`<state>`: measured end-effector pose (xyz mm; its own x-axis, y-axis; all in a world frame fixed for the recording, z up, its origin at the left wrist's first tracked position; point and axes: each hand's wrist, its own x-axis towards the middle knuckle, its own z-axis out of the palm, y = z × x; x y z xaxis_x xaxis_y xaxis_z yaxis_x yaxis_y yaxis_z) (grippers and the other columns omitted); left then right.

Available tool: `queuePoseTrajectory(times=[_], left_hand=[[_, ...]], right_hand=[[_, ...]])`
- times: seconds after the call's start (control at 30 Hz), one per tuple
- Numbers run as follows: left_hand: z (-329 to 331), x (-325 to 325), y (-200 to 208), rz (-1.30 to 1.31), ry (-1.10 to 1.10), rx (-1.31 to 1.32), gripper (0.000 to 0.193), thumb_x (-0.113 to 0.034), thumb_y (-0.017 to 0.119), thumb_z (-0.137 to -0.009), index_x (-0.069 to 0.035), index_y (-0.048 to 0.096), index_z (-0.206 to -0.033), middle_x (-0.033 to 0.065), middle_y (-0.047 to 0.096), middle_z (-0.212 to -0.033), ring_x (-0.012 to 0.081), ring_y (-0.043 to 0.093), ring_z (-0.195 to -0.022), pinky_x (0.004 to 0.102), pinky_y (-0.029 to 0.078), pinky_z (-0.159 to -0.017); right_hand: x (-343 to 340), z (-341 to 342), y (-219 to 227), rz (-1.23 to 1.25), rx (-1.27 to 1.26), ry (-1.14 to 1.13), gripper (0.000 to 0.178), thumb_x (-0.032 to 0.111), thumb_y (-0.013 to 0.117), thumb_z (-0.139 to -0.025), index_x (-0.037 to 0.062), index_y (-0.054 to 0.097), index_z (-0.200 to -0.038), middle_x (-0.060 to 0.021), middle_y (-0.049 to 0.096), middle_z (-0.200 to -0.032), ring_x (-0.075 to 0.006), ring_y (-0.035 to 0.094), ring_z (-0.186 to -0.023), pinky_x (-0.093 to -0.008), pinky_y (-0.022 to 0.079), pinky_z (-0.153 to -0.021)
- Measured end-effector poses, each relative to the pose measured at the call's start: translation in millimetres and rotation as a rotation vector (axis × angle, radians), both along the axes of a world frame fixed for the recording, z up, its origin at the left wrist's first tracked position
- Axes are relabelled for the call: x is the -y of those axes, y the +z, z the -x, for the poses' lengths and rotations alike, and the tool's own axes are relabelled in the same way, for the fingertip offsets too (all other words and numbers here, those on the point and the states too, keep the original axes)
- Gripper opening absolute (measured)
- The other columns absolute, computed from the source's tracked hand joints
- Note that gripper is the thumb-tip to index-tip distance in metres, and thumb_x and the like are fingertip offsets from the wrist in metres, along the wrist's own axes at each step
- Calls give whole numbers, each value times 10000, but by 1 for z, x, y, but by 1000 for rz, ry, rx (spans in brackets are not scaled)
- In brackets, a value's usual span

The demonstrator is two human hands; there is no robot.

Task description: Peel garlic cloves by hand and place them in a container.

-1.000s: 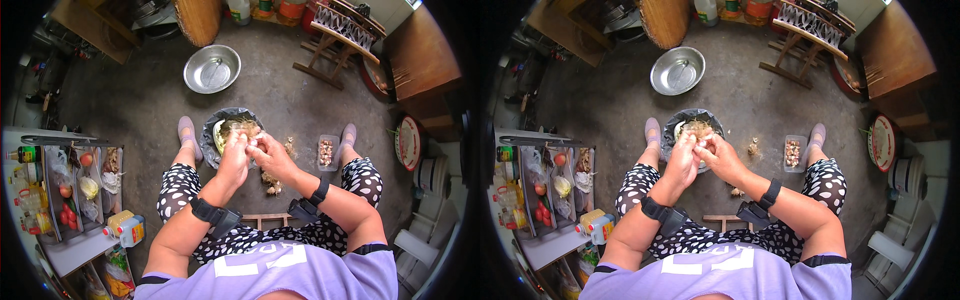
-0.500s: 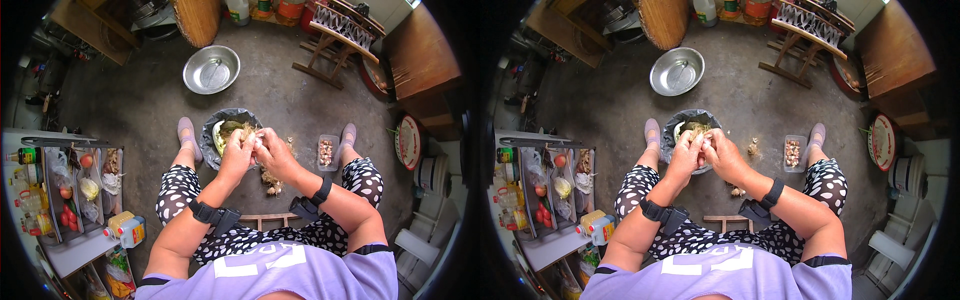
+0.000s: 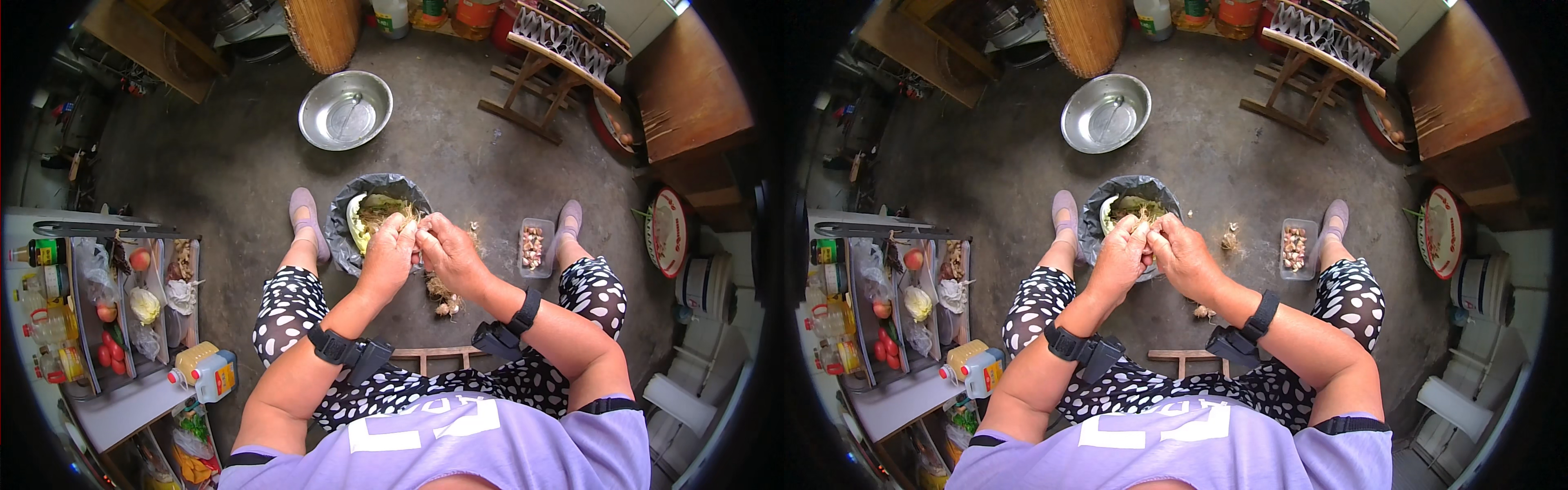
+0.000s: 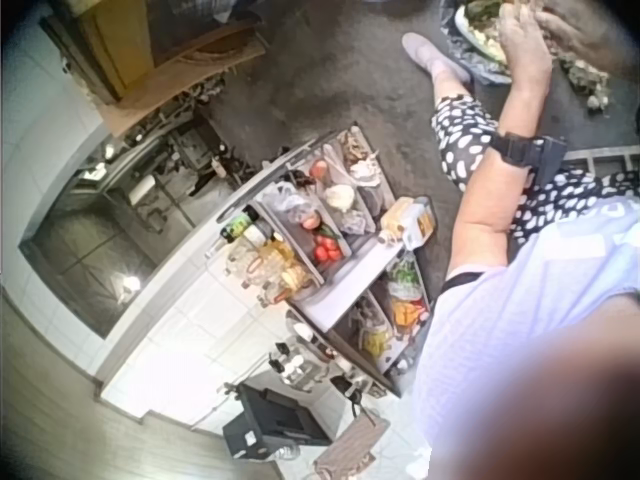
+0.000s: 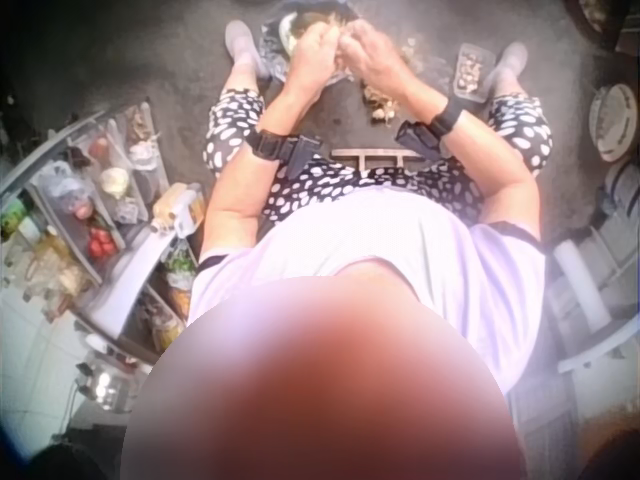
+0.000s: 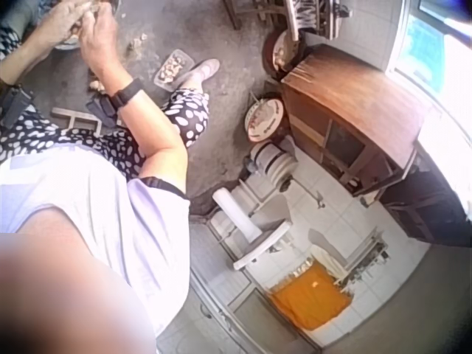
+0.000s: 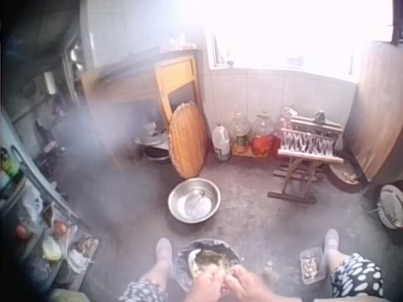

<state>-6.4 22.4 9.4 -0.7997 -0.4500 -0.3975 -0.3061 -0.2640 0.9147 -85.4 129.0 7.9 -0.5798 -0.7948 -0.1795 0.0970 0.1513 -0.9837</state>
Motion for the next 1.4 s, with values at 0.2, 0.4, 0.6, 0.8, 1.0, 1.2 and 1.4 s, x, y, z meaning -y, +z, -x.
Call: queuePoseTrajectory(times=[0.2,0.4,0.6,0.8,1.0,1.2,1.4], left_hand=[[1,-2,1,-15,0,10,169,-201,459,-950,-100,491,-819,-36,483,-653,29,427,-510,157,371,-456],[1,0,1,-32,47,-21,203,-242,442,-957,-100,486,-820,-34,475,-652,35,426,-504,166,354,-430],[3,-2,9,-94,4,11,217,-257,445,-957,-100,490,-813,-32,470,-651,38,423,-506,163,340,-429],[2,-5,-2,-99,10,-70,222,-263,448,-956,-99,497,-814,-33,481,-650,33,412,-501,156,322,-424],[3,-1,14,-307,33,-76,165,-228,460,-948,-88,508,-874,-36,495,-661,25,419,-504,149,325,-422],[3,-1,9,-120,18,-51,142,-216,466,-945,-91,515,-897,-39,501,-673,24,437,-514,149,321,-413],[2,4,12,-236,87,-95,153,-227,446,-954,-97,485,-881,-38,466,-651,35,432,-526,152,311,-408]], right_hand=[[0,3,1,24,209,-41,199,185,432,-955,43,476,-822,-6,489,-642,-64,438,-525,-232,379,-480],[2,3,-2,8,231,-57,174,187,439,-953,35,473,-873,-5,501,-677,-62,453,-549,-219,380,-487],[-1,3,-2,36,-8,-71,128,154,457,-946,33,468,-907,-2,504,-717,-63,460,-570,-208,402,-518],[0,0,-4,78,145,-126,113,120,438,-943,37,479,-878,1,497,-669,-58,451,-565,-221,393,-514],[-2,13,-5,166,545,-62,130,167,428,-951,78,490,-877,18,509,-674,-50,448,-575,-199,359,-503],[1,12,3,133,711,-60,153,226,478,-928,80,501,-888,2,523,-716,-70,457,-586,-202,364,-524],[-6,28,-8,138,761,-204,111,155,467,-883,62,526,-896,-12,527,-755,-86,451,-580,-217,375,-538]])
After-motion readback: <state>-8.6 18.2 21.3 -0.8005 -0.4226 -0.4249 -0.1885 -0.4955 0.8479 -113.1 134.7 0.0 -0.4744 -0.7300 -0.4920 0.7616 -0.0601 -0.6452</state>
